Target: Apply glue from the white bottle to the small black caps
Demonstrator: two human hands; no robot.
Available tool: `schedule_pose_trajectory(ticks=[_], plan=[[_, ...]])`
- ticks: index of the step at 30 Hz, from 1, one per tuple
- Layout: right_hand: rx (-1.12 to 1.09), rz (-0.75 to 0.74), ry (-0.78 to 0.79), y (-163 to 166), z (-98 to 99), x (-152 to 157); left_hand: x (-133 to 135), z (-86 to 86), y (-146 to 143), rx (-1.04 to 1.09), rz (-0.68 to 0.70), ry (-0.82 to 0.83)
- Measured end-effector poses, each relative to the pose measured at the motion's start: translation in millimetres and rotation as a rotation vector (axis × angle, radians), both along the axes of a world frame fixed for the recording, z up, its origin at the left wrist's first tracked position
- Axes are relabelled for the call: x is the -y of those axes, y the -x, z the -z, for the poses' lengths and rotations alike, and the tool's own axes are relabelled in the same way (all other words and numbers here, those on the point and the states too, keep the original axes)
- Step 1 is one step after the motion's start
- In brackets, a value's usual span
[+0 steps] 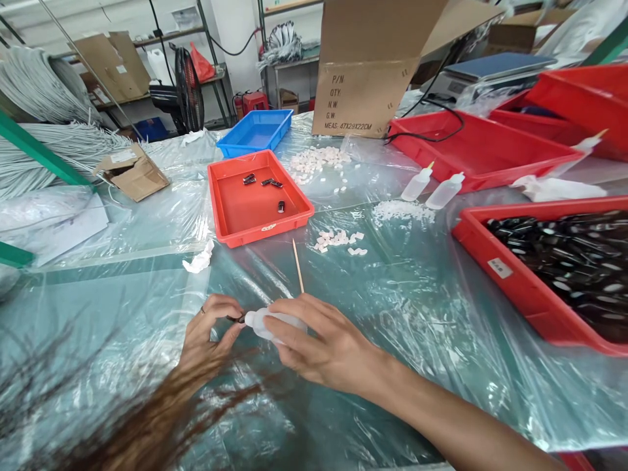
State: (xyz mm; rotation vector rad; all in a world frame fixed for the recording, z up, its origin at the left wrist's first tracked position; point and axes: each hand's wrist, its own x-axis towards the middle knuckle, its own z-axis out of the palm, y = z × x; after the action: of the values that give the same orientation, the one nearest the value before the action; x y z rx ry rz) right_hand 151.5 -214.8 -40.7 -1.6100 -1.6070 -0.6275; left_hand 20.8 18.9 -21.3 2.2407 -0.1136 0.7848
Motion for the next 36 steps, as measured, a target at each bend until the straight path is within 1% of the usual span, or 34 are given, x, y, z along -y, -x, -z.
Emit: schedule_pose_trajectory(ticks=[4,7,9,13,14,15,16,18,20,21,23,26,28,31,33,36], plan=[[-0.233,-0.089,-0.033,-2.6,-3.4,-4.1,0.2,0.1,-0.5,0.010,0.014,-0.015],[-0.311,-0.106,-0.029,-3.9,-4.6,-5.2,0.6,-0.2,0.4,0.009,0.005,-0.012],[-0.276,-0.089,-0.042,-3.3,-3.3,-4.5,1.1,-0.9,1.2,-0.007,0.000,-0.010],[-0.057,-0.002,-0.028,0.8,0.6,-0.6,1.6,-1.9,1.7,-0.024,-0.004,-0.006],[-0.050,0.004,-0.022,1.1,1.4,0.2,1.5,-2.0,1.5,-0.022,-0.007,-0.004],[-0.092,-0.006,-0.021,0.5,2.4,0.5,1.2,-2.1,1.2,-0.018,-0.008,-0.001],[-0.184,-0.028,-0.024,-1.4,3.8,0.2,0.8,-2.2,0.8,-0.015,-0.012,0.002],[-0.504,-0.084,-0.039,-9.2,8.5,-2.5,-0.1,-2.1,0.3,-0.015,-0.031,0.013],[-0.810,-0.107,-0.031,-21.4,15.9,-8.2,-1.4,-1.4,-0.2,-0.024,-0.055,0.025],[-0.918,-0.106,-0.016,-28.3,20.4,-11.9,-2.2,-0.5,-0.5,-0.031,-0.068,0.031],[-1.027,-0.092,0.032,-41.1,29.3,-20.4,-4.2,2.5,-1.4,-0.034,-0.090,0.037],[-1.051,-0.067,0.113,-52.2,40.1,-33.9,-8.0,9.1,-3.6,-0.035,-0.127,0.047],[-1.020,-0.033,0.149,-53.6,44.7,-41.2,-10.8,14.1,-5.0,-0.045,-0.154,0.044],[-0.953,0.020,0.216,-56.1,44.6,-44.5,-15.1,20.9,-6.5,-0.043,-0.196,0.023],[-0.895,0.032,0.279,-65.4,36.6,-38.9,-17.0,23.4,-6.8,-0.048,-0.213,0.019],[-0.785,0.038,0.359,-91.8,10.3,-19.6,-17.2,22.1,-6.3,-0.079,-0.225,0.038]])
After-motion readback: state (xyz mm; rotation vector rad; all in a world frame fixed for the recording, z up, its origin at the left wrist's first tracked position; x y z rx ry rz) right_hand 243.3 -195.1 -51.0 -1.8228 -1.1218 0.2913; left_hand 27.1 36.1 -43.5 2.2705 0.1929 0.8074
